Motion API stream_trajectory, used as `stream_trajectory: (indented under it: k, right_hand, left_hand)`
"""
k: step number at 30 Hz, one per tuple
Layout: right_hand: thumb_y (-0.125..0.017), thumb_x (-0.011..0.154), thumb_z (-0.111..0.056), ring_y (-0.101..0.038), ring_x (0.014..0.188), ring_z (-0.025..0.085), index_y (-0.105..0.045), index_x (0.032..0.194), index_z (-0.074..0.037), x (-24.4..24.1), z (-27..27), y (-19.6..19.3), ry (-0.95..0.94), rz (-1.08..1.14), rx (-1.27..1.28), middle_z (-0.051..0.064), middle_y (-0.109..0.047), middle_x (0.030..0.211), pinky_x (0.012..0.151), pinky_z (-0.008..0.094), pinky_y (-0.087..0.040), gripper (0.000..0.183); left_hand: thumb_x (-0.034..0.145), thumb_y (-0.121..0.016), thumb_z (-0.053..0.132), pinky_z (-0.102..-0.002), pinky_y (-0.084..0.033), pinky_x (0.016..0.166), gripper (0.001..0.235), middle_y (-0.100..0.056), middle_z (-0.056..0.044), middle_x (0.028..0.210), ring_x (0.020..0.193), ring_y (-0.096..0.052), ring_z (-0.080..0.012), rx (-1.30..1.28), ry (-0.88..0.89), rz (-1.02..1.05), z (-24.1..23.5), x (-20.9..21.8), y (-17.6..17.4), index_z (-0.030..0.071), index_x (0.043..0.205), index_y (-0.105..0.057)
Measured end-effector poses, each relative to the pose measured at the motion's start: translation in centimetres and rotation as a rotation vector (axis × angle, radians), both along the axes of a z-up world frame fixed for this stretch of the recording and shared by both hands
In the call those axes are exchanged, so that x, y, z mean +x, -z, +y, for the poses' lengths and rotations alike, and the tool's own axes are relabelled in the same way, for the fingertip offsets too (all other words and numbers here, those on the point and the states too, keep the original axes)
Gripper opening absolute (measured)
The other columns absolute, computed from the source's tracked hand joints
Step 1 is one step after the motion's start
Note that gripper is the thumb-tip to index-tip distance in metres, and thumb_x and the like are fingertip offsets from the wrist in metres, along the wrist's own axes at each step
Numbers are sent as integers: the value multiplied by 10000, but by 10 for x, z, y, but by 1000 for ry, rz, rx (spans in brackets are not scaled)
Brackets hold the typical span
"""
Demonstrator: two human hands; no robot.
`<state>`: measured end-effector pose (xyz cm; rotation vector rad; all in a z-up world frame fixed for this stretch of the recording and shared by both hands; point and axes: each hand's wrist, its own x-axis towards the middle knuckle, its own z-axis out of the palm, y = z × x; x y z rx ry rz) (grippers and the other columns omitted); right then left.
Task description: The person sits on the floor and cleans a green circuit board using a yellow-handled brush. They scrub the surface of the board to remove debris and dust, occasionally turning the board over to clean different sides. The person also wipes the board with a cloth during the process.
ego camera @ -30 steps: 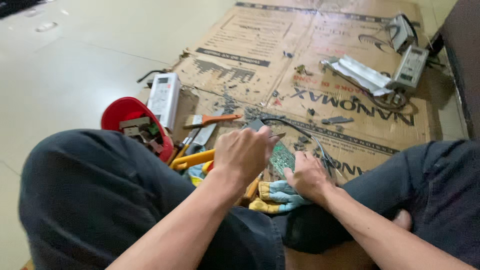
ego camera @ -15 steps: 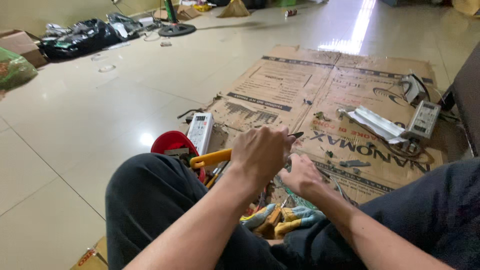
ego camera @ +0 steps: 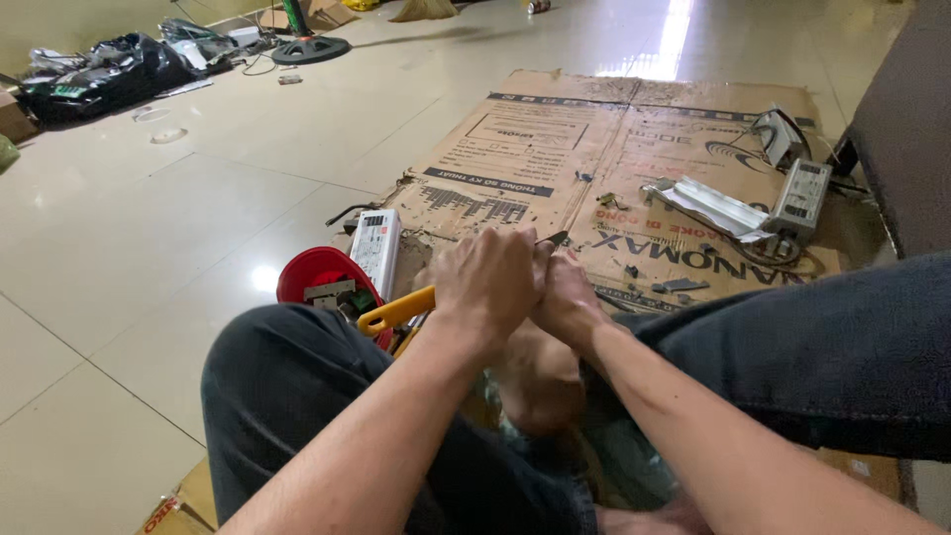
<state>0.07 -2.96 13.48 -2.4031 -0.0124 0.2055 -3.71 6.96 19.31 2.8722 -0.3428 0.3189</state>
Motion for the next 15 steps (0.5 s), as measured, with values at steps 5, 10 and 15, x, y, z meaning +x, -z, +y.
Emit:
stream_trajectory:
  k: [5, 10, 15]
  right_hand:
    - [-614, 799, -314, -687, 1072, 436, -705, 1078, -21, 47, -5, 28, 9, -247, -138, 194, -725, 1054, 863, 553, -576, 415]
    - [-617, 787, -276, -694, 1070, 432, -694, 1046, 19, 28, -2, 41, 10, -229, -107, 195, -750, 1005, 890, 533, -586, 401]
    - [-616, 758, -135, -686, 1013, 520, -716, 997, 64, 25, -20, 89, -114, -265, -70, 291, -730, 971, 840, 589, -601, 327]
  left_hand:
    - [956, -410, 325, -606, -581, 675, 417, -733, -243, 804, 860, -745, -447, -116, -25, -21, 9, 9, 12, 83, 985, -749]
    - [961, -335, 374, -634, -570, 669, 502, -720, -285, 801, 840, -728, -502, -158, -15, -16, 6, 13, 25, 40, 982, -709]
    - [1000, -361, 314, -510, -613, 704, 431, -736, -233, 773, 825, -768, -395, -82, -38, 138, -12, 2, 52, 79, 1019, -721]
